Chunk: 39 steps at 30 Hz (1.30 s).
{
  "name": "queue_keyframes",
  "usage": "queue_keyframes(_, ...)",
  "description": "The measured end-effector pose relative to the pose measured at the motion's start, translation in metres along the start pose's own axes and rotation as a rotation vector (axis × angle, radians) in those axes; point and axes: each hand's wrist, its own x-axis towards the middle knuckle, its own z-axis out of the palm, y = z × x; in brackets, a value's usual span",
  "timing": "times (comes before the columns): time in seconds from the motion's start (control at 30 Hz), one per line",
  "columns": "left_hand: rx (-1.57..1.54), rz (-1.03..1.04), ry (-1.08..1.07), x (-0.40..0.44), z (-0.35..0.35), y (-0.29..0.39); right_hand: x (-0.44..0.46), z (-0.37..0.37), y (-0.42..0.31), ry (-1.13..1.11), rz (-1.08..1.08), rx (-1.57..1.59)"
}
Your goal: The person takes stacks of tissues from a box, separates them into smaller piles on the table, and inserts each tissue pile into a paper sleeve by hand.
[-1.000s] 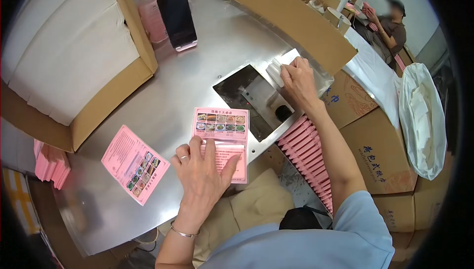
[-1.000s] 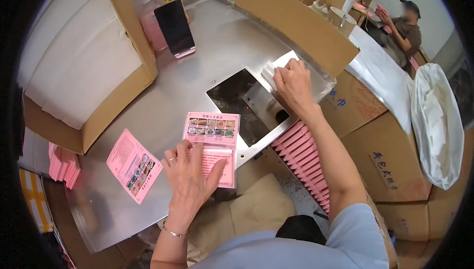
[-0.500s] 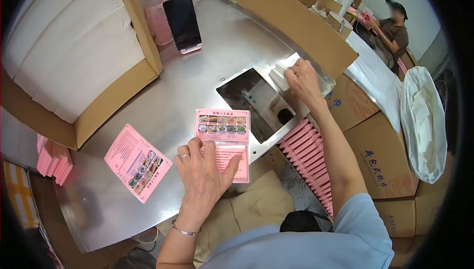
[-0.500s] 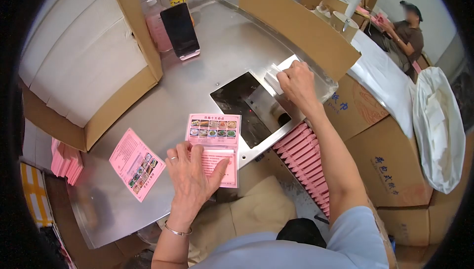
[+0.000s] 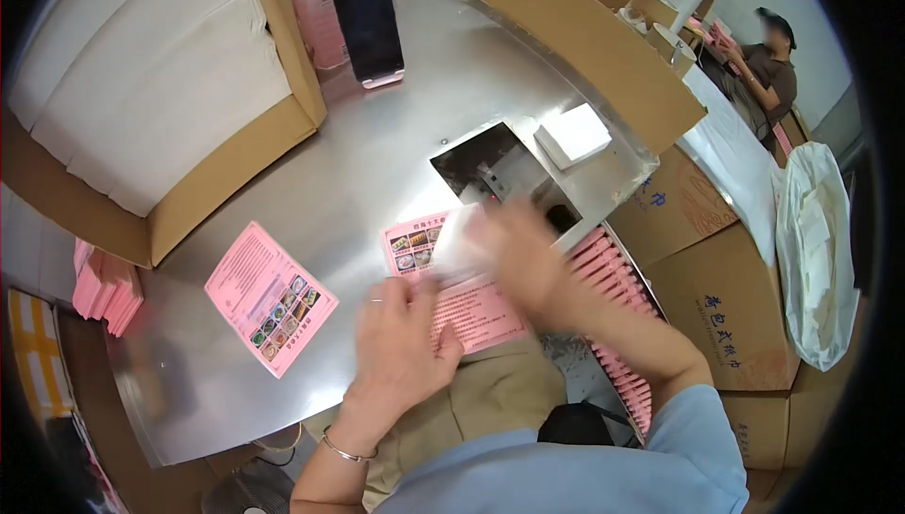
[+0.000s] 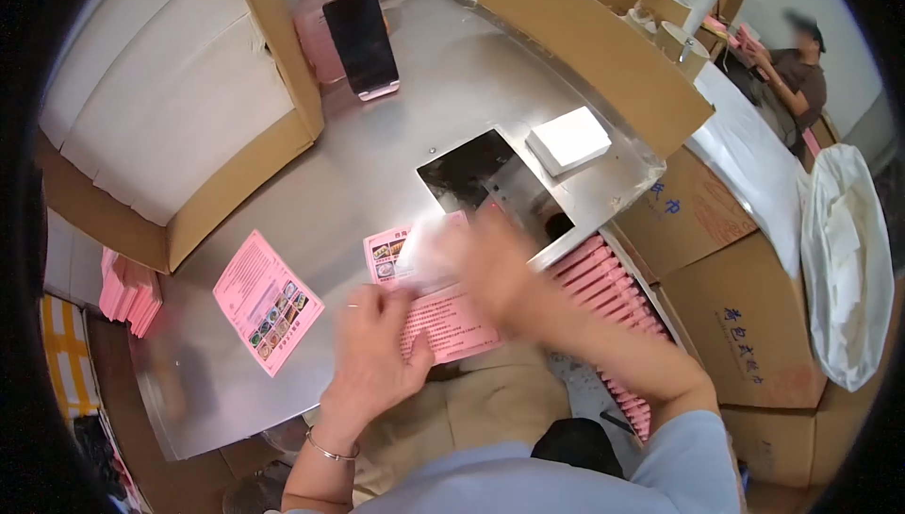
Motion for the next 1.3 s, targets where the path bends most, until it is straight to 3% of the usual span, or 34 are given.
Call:
queue_keyframes(0.07,0.043,-0.047,0.003,0.003,-0.008,-0.006,-0.003,-0.008,-0.066,0.03,-0.299,0.162)
queue_keyframes(0.17,-0.011,-0.041,-0.027,0.005,-0.009,0.003,0.015,0.032,-0.043,0.018,-0.048,0.092)
queue_keyframes(0.2,-0.008,-0.038,-0.038,0.009,-0.002,0.008,0.031,0.038,-0.029,-0.182,0.082,0.027)
queue_keyframes(0.3,-0.006,-0.103,0.062,0.023,0.002,0.011,0.05,0.06,-0.001,0.015,0.158,-0.047)
queue_keyframes(0.37,-0.117,-0.141,0.082,0.004,-0.024,-0.004,0.039,0.064,0.026,-0.208,0.346,-0.019)
queue_keyframes(0.4,-0.234,-0.183,0.091,-0.004,-0.032,-0.013,0.03,0.05,0.037,-0.01,0.38,0.093)
queue_keyframes(0.47,-0.086,-0.151,0.158,-0.011,-0.033,-0.029,0.014,0.046,0.061,-0.15,0.697,0.187)
queue_keyframes(0.53,0.101,-0.163,0.289,-0.02,-0.036,-0.043,0.014,0.026,0.054,-0.492,0.541,-0.133)
queue_keyframes(0.57,0.139,-0.216,0.368,-0.019,-0.039,-0.052,0.01,0.02,0.052,-0.485,0.489,-0.161)
queue_keyframes(0.6,0.203,-0.329,0.409,-0.02,-0.047,-0.058,0.001,0.024,0.054,-0.148,0.403,-0.212)
queue_keyframes(0.67,0.249,-0.469,0.44,-0.032,-0.055,-0.066,0.018,-0.014,0.058,0.219,0.456,-0.39)
queue_keyframes(0.73,0.462,-0.493,0.144,-0.048,-0.06,-0.077,-0.001,-0.01,0.1,0.235,0.497,-0.629)
queue_keyframes(0.77,0.466,-0.483,0.143,-0.053,-0.064,-0.083,-0.014,-0.003,0.117,0.138,0.558,-0.535)
queue_keyframes(0.83,0.314,-0.402,0.028,-0.053,-0.067,-0.088,-0.015,0.006,0.129,0.197,0.523,-0.535)
queue_keyframes(0.93,0.418,-0.31,0.137,-0.039,-0.08,-0.08,-0.017,0.003,0.125,0.236,0.518,-0.493)
queue_keyframes(0.97,0.357,-0.35,0.183,-0.032,-0.077,-0.064,-0.017,0.002,0.126,0.261,0.56,-0.399)
queue_keyframes(1.03,-0.004,-0.207,0.134,-0.012,-0.057,-0.036,-0.015,0.0,0.129,0.281,0.603,-0.307)
queue_keyframes(1.07,0.126,-0.348,-0.187,-0.009,-0.029,-0.036,-0.017,0.002,0.133,0.28,0.586,-0.311)
queue_keyframes(1.1,0.106,-0.001,-0.036,0.001,-0.017,-0.015,-0.02,0.004,0.136,0.321,0.582,-0.281)
queue_keyframes(1.23,0.045,-0.093,0.068,0.007,0.013,-0.007,-0.027,0.004,0.136,0.419,0.548,-0.21)
queue_keyframes(1.3,-0.079,0.02,-0.018,0.007,0.019,-0.009,-0.03,-0.004,0.138,0.412,0.517,-0.26)
